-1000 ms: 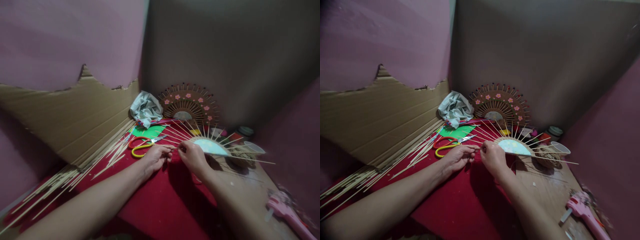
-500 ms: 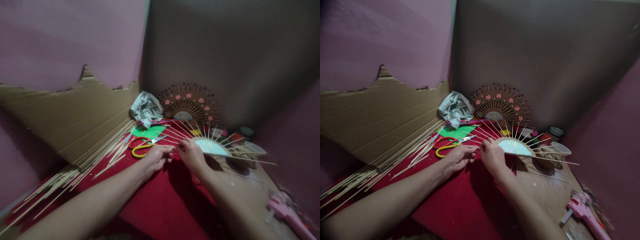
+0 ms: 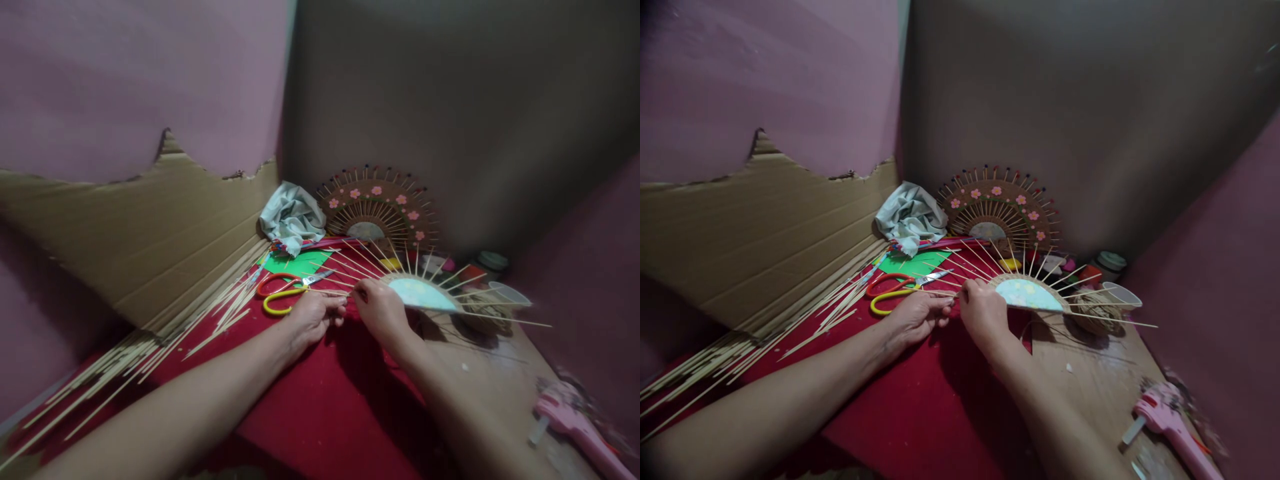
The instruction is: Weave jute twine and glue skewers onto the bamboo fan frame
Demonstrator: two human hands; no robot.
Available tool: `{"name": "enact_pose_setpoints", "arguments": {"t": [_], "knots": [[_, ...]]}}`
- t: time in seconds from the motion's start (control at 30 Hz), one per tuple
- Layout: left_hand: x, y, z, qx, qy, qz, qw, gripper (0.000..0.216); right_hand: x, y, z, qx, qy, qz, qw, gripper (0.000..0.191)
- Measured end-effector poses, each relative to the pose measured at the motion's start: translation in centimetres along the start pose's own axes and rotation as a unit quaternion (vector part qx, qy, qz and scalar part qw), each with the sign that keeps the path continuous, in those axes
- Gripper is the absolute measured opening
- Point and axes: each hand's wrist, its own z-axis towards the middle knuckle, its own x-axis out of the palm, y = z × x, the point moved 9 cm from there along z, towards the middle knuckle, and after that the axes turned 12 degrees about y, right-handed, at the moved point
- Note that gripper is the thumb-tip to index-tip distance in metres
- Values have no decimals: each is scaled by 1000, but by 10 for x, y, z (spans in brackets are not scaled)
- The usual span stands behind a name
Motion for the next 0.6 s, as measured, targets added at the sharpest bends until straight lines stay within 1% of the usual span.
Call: {"name": "enact_pose_setpoints", "arguments": {"t": [0.17,0.2,0.27,0.33,0.4,0.43,0.47,0.5,0.53,0.57,0.6], "knots": [[-2,0,2,12,0,-6,1000,13,-9,3,-13,-14,-5,2,1000,17],[-2,0,2,13,1,-7,1000,13,-10,3,-19,-23,6,9,1000,17],[-3,1,3,15,1,-8,1000,14,-10,3,-32,-45,47,44,997,16],[-3,2,3,15,0,-6,1000,16,-8,2,-51,-67,100,101,988,16],[-3,3,3,15,-1,-4,1000,17,-12,-2,-73,-83,123,153,977,18],[-3,3,3,13,-2,-2,1000,17,-17,-8,-85,-85,112,168,976,19],[-3,3,3,11,-3,-1,1000,17,-26,-17,-98,-82,79,171,979,20],[-3,3,2,9,-6,0,1000,17,-36,-33,-111,-65,38,163,984,21],[-4,3,2,7,-10,2,1000,17,-48,-52,-126,-41,-18,144,989,21],[-4,3,1,6,-14,3,1000,16,-63,-77,-144,-6,-89,115,989,21],[-4,2,1,4,-17,4,1000,15,-74,-103,-161,33,-140,79,986,21]]}}
